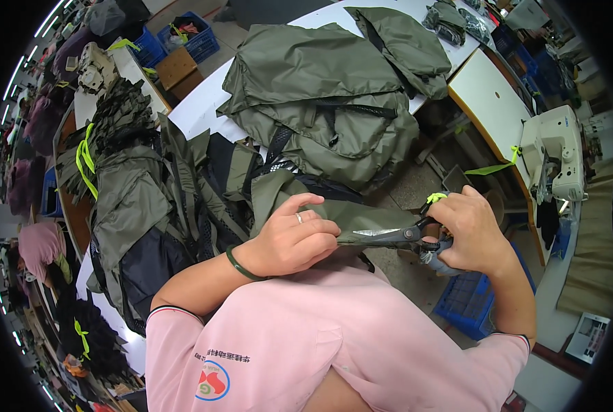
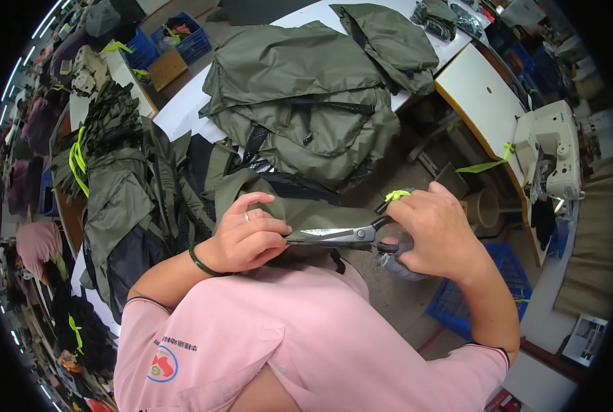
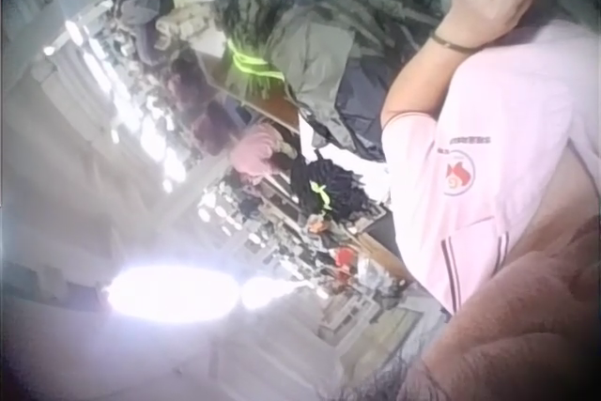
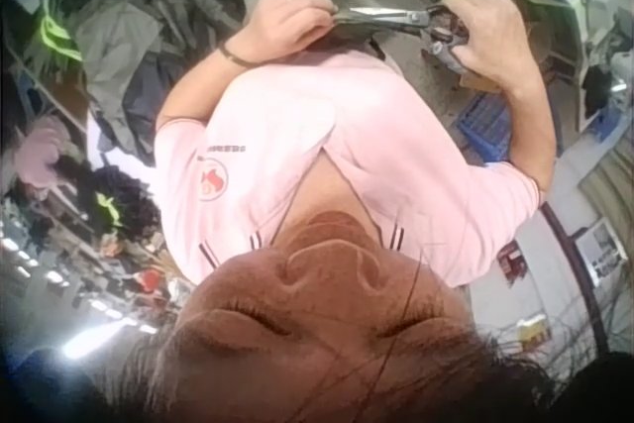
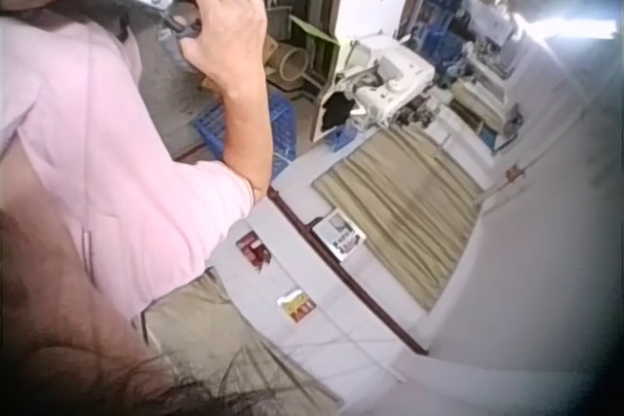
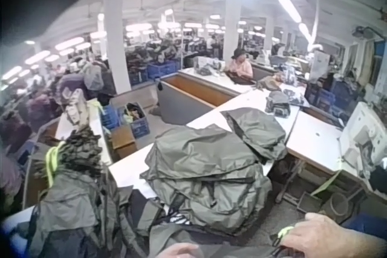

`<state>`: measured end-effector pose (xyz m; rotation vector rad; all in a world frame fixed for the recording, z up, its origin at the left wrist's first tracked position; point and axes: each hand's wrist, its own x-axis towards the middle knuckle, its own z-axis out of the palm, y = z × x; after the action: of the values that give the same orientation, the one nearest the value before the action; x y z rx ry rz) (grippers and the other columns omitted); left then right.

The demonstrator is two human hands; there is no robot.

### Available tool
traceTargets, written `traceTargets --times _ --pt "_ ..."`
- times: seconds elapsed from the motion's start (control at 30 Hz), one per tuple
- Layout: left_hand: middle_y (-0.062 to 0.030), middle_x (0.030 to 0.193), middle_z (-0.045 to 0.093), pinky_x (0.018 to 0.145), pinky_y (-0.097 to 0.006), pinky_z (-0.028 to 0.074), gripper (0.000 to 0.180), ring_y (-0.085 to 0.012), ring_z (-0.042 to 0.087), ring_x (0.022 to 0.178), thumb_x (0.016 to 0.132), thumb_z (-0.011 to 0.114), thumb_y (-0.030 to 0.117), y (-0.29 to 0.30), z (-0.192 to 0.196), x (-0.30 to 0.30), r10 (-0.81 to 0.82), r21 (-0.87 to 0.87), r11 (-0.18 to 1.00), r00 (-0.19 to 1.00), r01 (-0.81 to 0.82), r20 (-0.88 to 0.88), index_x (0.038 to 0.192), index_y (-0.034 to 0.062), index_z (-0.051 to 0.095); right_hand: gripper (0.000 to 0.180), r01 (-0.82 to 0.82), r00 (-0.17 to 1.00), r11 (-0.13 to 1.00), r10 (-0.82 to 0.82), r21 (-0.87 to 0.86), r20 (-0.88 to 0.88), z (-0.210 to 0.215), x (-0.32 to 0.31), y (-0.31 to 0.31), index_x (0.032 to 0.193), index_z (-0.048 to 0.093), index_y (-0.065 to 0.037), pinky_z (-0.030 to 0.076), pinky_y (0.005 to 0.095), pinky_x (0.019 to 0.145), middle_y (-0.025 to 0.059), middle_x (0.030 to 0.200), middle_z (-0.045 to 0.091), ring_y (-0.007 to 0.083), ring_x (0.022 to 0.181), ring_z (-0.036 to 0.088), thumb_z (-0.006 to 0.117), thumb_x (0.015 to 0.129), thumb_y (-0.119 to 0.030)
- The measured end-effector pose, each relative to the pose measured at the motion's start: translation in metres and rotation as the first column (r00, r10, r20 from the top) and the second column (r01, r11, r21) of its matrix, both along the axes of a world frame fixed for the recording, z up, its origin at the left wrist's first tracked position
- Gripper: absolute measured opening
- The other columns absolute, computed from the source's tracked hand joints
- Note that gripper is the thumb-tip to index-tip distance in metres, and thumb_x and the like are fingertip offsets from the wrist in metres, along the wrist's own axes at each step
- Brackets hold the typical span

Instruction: The recorder uses scissors to trim excess fabric and straps from a large green tactical-style backpack.

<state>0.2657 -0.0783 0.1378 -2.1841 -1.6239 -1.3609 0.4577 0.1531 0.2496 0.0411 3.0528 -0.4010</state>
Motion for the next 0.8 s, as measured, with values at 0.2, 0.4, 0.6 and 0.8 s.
traceTargets --times 0.2,0.4,0.6,0.8 --pt "-0.0044 0.092 0.067 0.093 -0.046 0.047 0.024 -0.0162 0.057 0.061 0.073 0.076 0.002 0.000 0.000 0.001 -0.013 -0.003 1.000 1.000 0.013 -0.002 0.088 0.0077 0.058 0.027 -0.037 0.999 0.999 0.038 -0.036 0.014 -0.011 0.005 0.001 0.078 0.058 -0.007 0.036 0.0374 0.062 0.0058 0.066 0.057 0.0265 0.066 0.057 0.078 0.062 -0.017" --pt "-0.0036 0.089 0.066 0.092 -0.045 0.048 0.019 -0.0155 0.057 0.061 0.075 0.074 0.003 0.000 0.001 0.004 0.004 0.015 1.000 1.000 -0.004 -0.003 0.084 0.0080 0.058 0.027 -0.034 0.999 0.998 0.036 -0.057 0.032 -0.013 0.004 0.001 0.077 0.057 -0.007 0.036 0.0376 0.063 0.0065 0.065 0.057 0.0265 0.066 0.057 0.078 0.063 -0.017" --pt "-0.0022 0.086 0.065 0.091 -0.043 0.049 0.015 -0.0151 0.056 0.062 0.076 0.071 0.004 0.000 0.002 0.005 0.026 0.021 0.999 1.000 -0.026 -0.005 0.079 0.0084 0.057 0.026 -0.052 0.999 0.997 0.052 -0.059 0.001 -0.016 0.003 -0.001 0.075 0.056 -0.008 0.036 0.0374 0.062 0.0063 0.064 0.057 0.0263 0.065 0.057 0.078 0.063 -0.016" --pt "-0.0023 0.086 0.065 0.091 -0.043 0.049 0.015 -0.0150 0.056 0.062 0.076 0.071 0.004 0.000 0.001 0.005 0.028 0.022 0.999 1.000 -0.028 -0.002 0.078 0.0084 0.057 0.027 -0.061 0.997 0.998 0.061 0.005 -0.036 -0.022 0.004 0.000 0.073 0.055 -0.008 0.036 0.0373 0.062 0.0054 0.062 0.056 0.0259 0.062 0.057 0.079 0.064 -0.016"
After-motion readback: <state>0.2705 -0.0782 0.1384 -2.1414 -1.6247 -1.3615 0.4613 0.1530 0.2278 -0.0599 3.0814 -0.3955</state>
